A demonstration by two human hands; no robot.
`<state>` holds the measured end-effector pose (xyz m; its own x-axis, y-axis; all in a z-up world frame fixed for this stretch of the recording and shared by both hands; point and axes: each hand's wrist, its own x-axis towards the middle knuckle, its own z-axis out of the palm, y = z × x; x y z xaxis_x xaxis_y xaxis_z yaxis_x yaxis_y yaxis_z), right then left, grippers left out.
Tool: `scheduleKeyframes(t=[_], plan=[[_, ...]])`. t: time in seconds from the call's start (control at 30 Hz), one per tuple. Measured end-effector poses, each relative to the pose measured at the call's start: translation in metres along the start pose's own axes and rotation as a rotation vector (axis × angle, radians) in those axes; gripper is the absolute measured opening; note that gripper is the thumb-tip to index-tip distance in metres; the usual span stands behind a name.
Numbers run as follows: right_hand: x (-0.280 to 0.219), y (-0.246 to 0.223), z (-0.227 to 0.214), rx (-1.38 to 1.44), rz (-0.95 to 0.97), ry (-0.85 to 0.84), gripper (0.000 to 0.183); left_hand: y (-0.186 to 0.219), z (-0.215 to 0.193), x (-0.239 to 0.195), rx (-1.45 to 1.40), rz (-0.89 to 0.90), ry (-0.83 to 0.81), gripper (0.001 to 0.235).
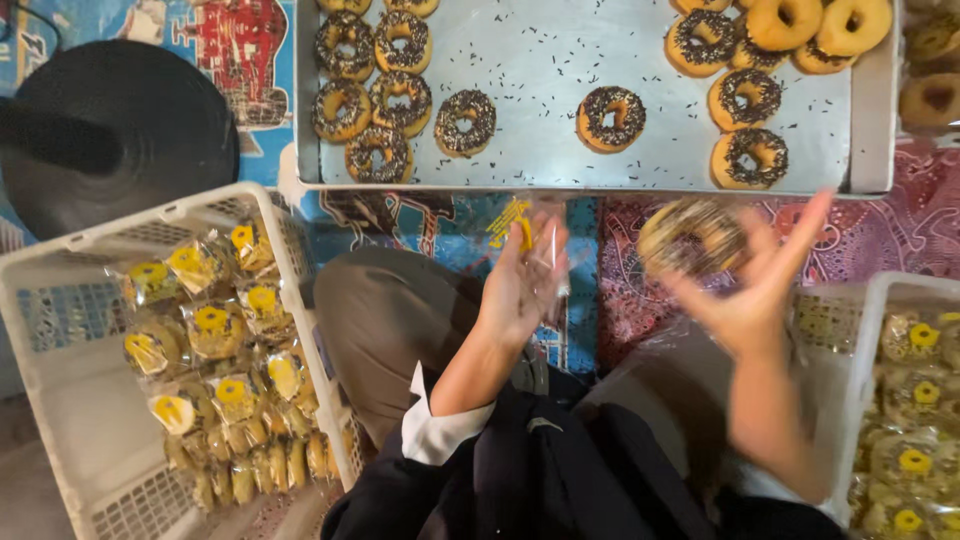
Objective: The person sits on the floor and repeatedly picks donuts from a metal tray, places them into small plastic bags, and stacks the sealed packages in a white crate. The person handles donuts one at a time, using both hands to open bags and arrange the finished packages.
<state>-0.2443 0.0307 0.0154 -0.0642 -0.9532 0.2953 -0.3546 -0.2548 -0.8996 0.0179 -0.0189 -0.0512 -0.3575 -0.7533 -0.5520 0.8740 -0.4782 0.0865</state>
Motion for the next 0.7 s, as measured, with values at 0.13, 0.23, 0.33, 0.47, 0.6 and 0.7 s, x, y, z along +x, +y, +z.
scheduleKeyframes(t=[0.13,0.23,0.33,0.47,0.6,0.7], plan=[[-0.034,-0.037,0.067,-0.634,-0.170,-0.075,0.143,-0.020,0.031,-0.028,0.027,0.163,0.097,0.042],[-0.033,-0.051,0.085,-0.073,-0.040,0.025,0.129,-0.032,0.037,-0.055,0.017,0.270,-0.066,0.043],[-0.028,-0.062,0.095,-0.107,-0.089,-0.163,0.134,-0.031,0.036,-0.066,0.190,0.349,0.002,0.030],[-0.036,-0.072,0.106,-0.076,-0.018,-0.069,0.117,-0.037,0.030,-0.063,0.173,0.467,-0.078,0.036],[-0.029,-0.083,0.107,-0.192,-0.137,0.033,0.095,-0.027,0.022,-0.055,0.156,0.313,-0.008,0.042],[-0.015,-0.090,0.097,-0.417,-0.381,-0.006,0.053,-0.016,0.007,-0.060,0.210,0.095,0.015,0.051]])
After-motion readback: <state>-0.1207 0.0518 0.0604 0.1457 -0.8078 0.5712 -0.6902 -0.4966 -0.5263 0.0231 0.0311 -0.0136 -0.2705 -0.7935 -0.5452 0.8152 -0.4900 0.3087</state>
